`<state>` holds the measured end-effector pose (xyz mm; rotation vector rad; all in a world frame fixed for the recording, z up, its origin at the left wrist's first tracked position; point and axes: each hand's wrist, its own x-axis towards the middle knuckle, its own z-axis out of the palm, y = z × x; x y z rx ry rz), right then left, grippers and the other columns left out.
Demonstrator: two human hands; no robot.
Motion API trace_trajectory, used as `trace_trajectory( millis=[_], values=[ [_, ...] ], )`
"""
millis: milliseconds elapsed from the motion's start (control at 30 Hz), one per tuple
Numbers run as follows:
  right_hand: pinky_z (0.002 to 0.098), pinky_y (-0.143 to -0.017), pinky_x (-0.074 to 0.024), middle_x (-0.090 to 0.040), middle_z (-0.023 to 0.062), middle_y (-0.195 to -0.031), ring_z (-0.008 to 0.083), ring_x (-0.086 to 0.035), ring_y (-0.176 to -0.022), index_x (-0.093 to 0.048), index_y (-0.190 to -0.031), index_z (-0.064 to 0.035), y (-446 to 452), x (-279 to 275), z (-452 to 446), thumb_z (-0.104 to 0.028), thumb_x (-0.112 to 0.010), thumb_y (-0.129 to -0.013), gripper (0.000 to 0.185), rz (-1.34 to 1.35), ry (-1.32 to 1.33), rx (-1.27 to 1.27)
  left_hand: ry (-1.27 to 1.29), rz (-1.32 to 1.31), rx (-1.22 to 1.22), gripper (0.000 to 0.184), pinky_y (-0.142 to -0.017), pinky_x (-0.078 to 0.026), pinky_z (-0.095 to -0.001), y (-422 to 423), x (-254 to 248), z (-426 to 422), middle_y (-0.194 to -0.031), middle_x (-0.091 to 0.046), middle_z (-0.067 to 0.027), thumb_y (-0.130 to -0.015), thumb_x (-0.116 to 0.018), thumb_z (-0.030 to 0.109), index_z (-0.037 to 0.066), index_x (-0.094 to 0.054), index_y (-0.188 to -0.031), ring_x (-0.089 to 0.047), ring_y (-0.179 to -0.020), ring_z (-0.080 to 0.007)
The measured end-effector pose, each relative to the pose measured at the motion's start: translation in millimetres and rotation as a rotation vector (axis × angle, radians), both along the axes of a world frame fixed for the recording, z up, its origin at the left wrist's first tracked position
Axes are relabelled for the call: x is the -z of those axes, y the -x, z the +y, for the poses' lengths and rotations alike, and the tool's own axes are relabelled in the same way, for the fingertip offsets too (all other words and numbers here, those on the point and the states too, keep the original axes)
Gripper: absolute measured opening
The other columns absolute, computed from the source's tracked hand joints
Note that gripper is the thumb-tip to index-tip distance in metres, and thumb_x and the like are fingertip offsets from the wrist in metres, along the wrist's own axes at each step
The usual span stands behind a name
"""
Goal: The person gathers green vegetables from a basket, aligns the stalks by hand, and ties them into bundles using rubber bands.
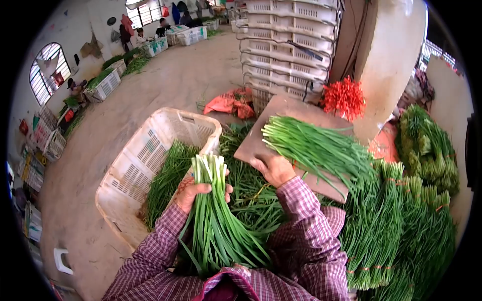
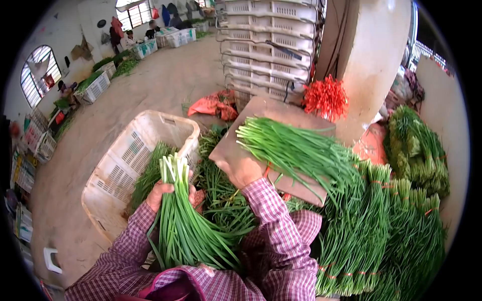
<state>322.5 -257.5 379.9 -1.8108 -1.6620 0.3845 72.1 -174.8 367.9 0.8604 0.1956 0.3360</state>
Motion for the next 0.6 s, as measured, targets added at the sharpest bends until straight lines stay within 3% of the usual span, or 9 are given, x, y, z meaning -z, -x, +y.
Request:
trace_trajectory(
  millis=[67,100,133,200,267,300,433,533,600],
  values=[
    [0.0420,-0.103,-0.0382,-0.050,0.0243,-0.130,0.0352,-0.048,-0.122,-0.047,-0.129,0.0015,17,-35,6,-0.051,-0.047,-0.092,0.065,0.392,-0.293,-0.258,0.076,0.061,-0.006,0.067,-0.083,-0.054,-0.0444,-10,-12,-13,-0.107,-0.060,-0.0221,-0.075,-0.064,0.014,0.001,-0.038,-0.135,-0.064,-0.090,-0.0322],
    [0.0401,-0.103,-0.0377,-0.047,0.0240,-0.132,0.0348,-0.046,-0.123,-0.043,-0.131,0.0033,29,-53,8,-0.051,-0.046,-0.092,0.067,0.343,-0.298,-0.332,0.045,0.120,0.006,0.063,-0.084,-0.054,-0.0436,-12,-18,-16,-0.106,-0.060,-0.0217,-0.076,-0.063,0.013,0.000,-0.039,-0.133,-0.064,-0.092,-0.0319],
    [0.0383,-0.104,-0.0372,-0.045,0.0237,-0.135,0.0345,-0.044,-0.125,-0.039,-0.133,0.0051,40,-65,12,-0.051,-0.045,-0.092,0.070,0.288,-0.302,-0.398,-0.036,0.099,0.102,0.059,-0.090,-0.051,-0.0417,-14,-15,-12,-0.117,-0.058,-0.0229,-0.081,-0.062,0.015,-0.001,-0.039,-0.134,-0.061,-0.103,-0.0313],
    [0.0369,-0.095,-0.0458,-0.056,0.0226,-0.122,0.0330,-0.055,-0.113,-0.050,-0.126,0.0024,62,-53,33,-0.045,-0.048,-0.093,0.058,-0.027,-0.389,-0.409,-0.144,0.121,0.194,0.061,-0.091,-0.051,-0.0408,-21,-4,-6,-0.119,-0.057,-0.0238,-0.081,-0.064,0.021,-0.002,-0.041,-0.132,-0.060,-0.104,-0.0323],
    [0.0375,-0.082,-0.0521,-0.065,0.0200,-0.102,0.0314,-0.065,-0.093,-0.063,-0.109,0.0003,68,-63,29,-0.035,-0.051,-0.093,0.041,0.148,-0.202,-0.636,-0.135,0.013,0.212,0.071,-0.093,-0.049,-0.0426,-13,-2,-9,-0.120,-0.056,-0.0235,-0.077,-0.069,0.028,-0.003,-0.040,-0.133,-0.059,-0.107,-0.0329],
    [0.0384,-0.071,-0.0534,-0.068,0.0170,-0.085,0.0314,-0.067,-0.075,-0.069,-0.092,-0.0005,73,-59,24,-0.027,-0.053,-0.092,0.031,0.222,-0.360,-0.633,-0.111,-0.035,0.189,0.078,-0.094,-0.048,-0.0437,-11,-1,-12,-0.121,-0.055,-0.0233,-0.074,-0.071,0.033,-0.003,-0.038,-0.134,-0.058,-0.108,-0.0334],
    [0.0398,-0.071,-0.0518,-0.066,0.0176,-0.084,0.0321,-0.066,-0.076,-0.068,-0.089,0.0006,75,-57,8,-0.026,-0.054,-0.091,0.030,0.320,-0.303,-0.630,-0.159,-0.101,-0.038,0.095,-0.097,-0.046,-0.0471,-2,-4,-25,-0.123,-0.054,-0.0219,-0.069,-0.077,0.045,-0.003,-0.032,-0.138,-0.057,-0.110,-0.0341],
    [0.0384,-0.076,-0.0520,-0.066,0.0183,-0.090,0.0336,-0.065,-0.083,-0.067,-0.094,-0.0010,79,-58,13,-0.028,-0.053,-0.091,0.031,0.181,-0.246,-0.679,-0.124,-0.038,0.063,0.081,-0.096,-0.047,-0.0466,-15,-18,-26,-0.114,-0.059,-0.0182,-0.071,-0.076,0.045,-0.002,-0.044,-0.129,-0.061,-0.103,-0.0318],
    [0.0387,-0.083,-0.0506,-0.064,0.0192,-0.098,0.0327,-0.063,-0.094,-0.060,-0.113,-0.0019,79,-51,26,-0.028,-0.054,-0.093,0.033,0.113,-0.379,-0.684,-0.365,-0.011,0.280,0.056,-0.090,-0.050,-0.0432,-28,-18,-9,-0.101,-0.063,-0.0167,-0.074,-0.071,0.038,-0.002,-0.055,-0.110,-0.063,-0.093,-0.0301]
  ],
)
